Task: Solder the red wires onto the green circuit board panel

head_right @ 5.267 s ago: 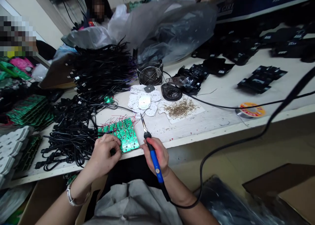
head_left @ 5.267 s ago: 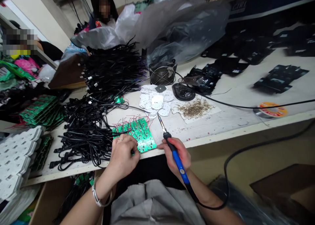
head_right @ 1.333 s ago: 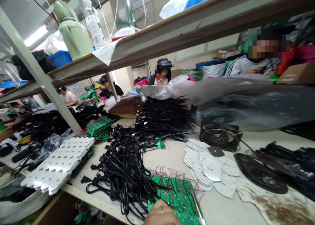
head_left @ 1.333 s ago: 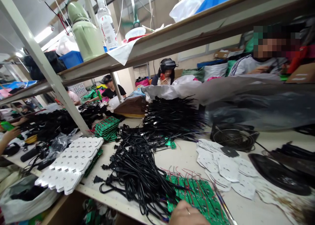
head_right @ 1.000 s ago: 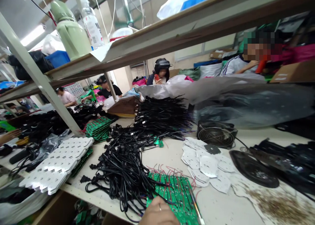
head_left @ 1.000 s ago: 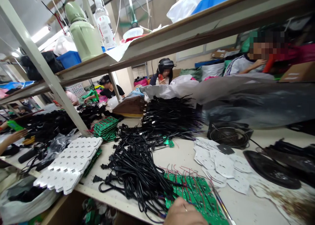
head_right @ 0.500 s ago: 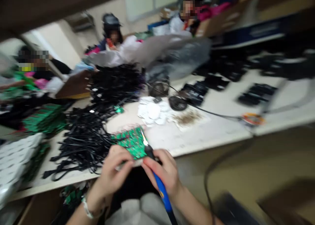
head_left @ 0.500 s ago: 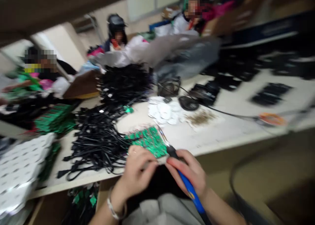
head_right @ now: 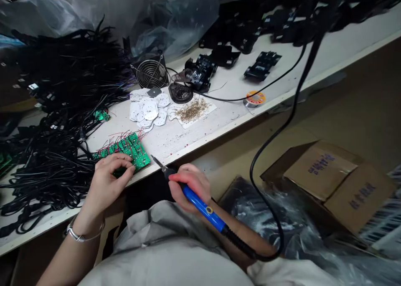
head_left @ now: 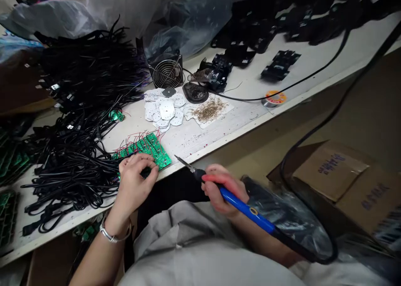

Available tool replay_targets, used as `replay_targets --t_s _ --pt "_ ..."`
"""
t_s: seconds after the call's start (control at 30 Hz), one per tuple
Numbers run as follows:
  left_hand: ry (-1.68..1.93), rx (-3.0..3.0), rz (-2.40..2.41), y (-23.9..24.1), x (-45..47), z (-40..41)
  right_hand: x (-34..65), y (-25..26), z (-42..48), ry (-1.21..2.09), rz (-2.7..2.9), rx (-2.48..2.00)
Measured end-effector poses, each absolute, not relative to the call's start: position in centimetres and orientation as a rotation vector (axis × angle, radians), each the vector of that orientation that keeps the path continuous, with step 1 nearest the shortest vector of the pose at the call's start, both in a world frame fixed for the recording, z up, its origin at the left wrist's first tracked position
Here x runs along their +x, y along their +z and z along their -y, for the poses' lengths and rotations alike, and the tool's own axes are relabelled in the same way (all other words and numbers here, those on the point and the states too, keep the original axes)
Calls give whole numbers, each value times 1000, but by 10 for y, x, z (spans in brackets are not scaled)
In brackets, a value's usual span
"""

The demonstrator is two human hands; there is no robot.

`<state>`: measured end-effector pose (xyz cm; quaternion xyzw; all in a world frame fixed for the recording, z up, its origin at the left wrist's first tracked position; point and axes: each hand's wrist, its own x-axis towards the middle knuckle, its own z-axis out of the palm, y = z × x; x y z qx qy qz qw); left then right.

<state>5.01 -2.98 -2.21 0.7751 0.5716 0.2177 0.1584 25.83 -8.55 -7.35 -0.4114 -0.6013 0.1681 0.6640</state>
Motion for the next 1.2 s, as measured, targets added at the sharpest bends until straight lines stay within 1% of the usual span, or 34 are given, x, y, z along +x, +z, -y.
replay_targets --t_s 0.1,0.3,0.5,1.03,1.2 --pt "538 2189 -1683 -23 52 31 252 -75 89 431 1339 -1022" --pt "430 2208 -1679 -19 60 28 244 -73 91 483 1359 -1056" --pt "375 2205 -1699 -20 61 26 241 -70 89 412 1433 -1038" --pt "408 2174 -1650 -21 59 22 236 -72 86 343 1431 -1043" --pt "370 2194 -1637 -22 57 17 233 -72 81 342 1461 -1023"
